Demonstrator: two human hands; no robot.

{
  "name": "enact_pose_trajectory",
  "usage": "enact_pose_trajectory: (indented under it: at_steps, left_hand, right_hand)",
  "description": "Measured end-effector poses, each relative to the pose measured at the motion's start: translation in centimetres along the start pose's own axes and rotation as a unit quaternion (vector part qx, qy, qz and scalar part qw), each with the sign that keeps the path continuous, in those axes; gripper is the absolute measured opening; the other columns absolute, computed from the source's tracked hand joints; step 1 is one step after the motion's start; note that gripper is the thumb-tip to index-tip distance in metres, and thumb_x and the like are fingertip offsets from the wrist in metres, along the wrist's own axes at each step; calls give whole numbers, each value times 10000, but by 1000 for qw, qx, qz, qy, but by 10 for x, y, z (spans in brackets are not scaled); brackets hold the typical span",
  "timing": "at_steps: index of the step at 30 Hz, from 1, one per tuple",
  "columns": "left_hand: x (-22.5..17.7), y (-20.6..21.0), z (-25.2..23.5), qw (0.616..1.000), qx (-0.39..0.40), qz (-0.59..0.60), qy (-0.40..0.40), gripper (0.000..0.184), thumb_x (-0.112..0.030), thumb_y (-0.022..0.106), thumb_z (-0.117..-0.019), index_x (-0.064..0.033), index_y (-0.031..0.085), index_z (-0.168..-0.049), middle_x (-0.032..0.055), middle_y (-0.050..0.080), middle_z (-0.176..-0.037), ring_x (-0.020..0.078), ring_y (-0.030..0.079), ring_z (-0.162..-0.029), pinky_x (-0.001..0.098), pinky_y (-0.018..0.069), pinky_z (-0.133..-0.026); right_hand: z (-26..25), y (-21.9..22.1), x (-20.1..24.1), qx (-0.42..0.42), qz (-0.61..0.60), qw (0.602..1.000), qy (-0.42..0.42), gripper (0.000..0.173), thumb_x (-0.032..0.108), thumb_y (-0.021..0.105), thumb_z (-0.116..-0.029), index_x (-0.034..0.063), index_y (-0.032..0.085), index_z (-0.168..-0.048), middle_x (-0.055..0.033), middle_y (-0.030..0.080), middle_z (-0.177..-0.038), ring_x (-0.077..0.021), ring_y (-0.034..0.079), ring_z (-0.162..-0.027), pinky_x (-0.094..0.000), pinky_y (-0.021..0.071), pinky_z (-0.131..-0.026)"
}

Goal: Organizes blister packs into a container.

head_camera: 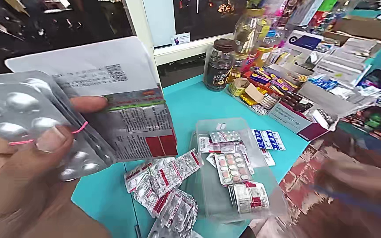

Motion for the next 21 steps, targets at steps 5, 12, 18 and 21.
enact_pose_trajectory:
  at_steps: [5,12,18,21]
  left_hand:
    - [12,31,-8,998,37,-37,-20,298,-325,723,-936,-172,694,-1190,13,740,-1151,129,722,-1005,265,607,-862]
    - [48,57,-12,996,41,-22,-74,503,-278,678,-980,-204,523,-1452,-62,677,-1271,51,686,-1066,213,593,-895]
    - [69,75,-14,984,17,22,-175,864,-119,632,-985,-377,121,-1632,-27,586,-1377,89,690,-1075,236,615,-851]
    - [77,78,-9,974,-19,103,-201,601,-127,681,-958,-257,431,-1489,4,703,-1185,89,725,-978,237,620,-825]
  right_hand:
    - [-63,81,-87,147,240,956,-79,447,413,491,-1041,95,685,-1288,-108,743,-906,-219,722,-768,-338,587,-688]
    - [-59,169,-149,405,328,853,-12,658,343,740,-926,-40,533,-1420,-292,662,-1212,-462,682,-1077,-556,575,-783]
    - [-69,166,-140,360,334,861,-133,444,291,741,-885,-51,666,-1158,-186,674,-781,-379,704,-688,-473,539,-522]
    - [-67,174,-141,358,356,854,-125,372,159,707,-912,-91,657,-1182,-227,686,-840,-403,716,-735,-484,553,-541]
Point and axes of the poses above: each hand's wrist, its own z-axis away from the middle knuckle, its own y-axis out of the palm, x = y × z, the point moved 8 cm from there along -z, towards the middle knuckle
